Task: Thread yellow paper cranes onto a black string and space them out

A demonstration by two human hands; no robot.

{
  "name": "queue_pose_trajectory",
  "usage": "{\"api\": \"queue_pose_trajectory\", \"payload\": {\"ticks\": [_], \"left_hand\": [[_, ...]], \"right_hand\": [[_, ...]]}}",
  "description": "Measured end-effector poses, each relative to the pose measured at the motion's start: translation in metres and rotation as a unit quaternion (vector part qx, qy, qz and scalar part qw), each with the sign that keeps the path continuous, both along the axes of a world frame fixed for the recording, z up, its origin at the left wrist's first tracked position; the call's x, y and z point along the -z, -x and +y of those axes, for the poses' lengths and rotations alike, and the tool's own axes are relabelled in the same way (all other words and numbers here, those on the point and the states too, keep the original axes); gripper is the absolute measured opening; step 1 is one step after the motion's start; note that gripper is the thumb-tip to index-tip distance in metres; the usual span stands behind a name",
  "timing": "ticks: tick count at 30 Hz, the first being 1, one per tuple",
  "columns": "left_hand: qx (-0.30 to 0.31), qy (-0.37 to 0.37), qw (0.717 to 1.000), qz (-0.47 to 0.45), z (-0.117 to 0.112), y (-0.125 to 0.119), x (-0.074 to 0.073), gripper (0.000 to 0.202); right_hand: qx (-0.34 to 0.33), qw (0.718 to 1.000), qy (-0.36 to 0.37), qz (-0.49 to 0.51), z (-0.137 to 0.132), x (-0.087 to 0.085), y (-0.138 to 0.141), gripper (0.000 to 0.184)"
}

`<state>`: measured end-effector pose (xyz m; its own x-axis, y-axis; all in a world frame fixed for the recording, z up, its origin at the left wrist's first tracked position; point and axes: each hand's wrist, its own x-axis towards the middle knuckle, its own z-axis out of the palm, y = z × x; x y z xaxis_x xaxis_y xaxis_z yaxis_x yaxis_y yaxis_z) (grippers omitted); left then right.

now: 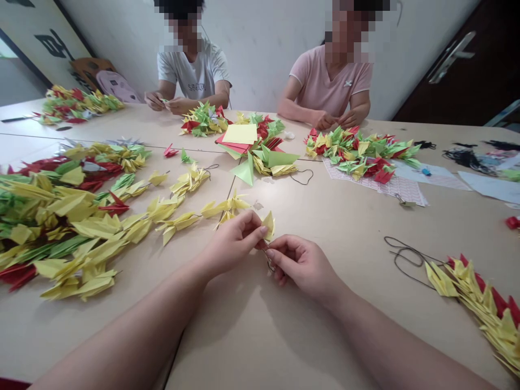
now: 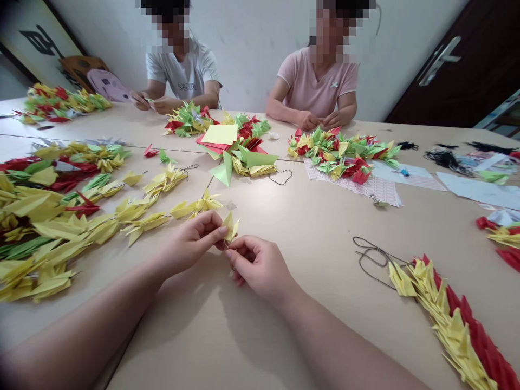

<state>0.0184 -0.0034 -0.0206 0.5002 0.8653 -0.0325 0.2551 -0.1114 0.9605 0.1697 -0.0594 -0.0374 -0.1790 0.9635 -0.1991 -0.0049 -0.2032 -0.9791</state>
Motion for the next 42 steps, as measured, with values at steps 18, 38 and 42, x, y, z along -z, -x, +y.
{"api": "queue_pose_trajectory", "payload": {"ticks": [18,38,42], "left_hand": [[-0.045,-0.053,0.996,-0.062,0.0003,0.0002,0.0029,0.014],[-0.1,0.063,0.986,-0.117,0.0039,-0.0017,-0.001,0.023],[-0.109,0.063,0.985,-0.12,0.004,-0.0016,-0.0016,0.022]], "right_hand": [[-0.011,1.0,0.016,0.007,0.0004,0.0009,-0.0001,0.022],[0.011,1.0,0.005,0.023,0.001,0.0026,0.0,0.02],[0.012,1.0,0.006,0.017,0.0001,0.0013,0.0002,0.019]]}}
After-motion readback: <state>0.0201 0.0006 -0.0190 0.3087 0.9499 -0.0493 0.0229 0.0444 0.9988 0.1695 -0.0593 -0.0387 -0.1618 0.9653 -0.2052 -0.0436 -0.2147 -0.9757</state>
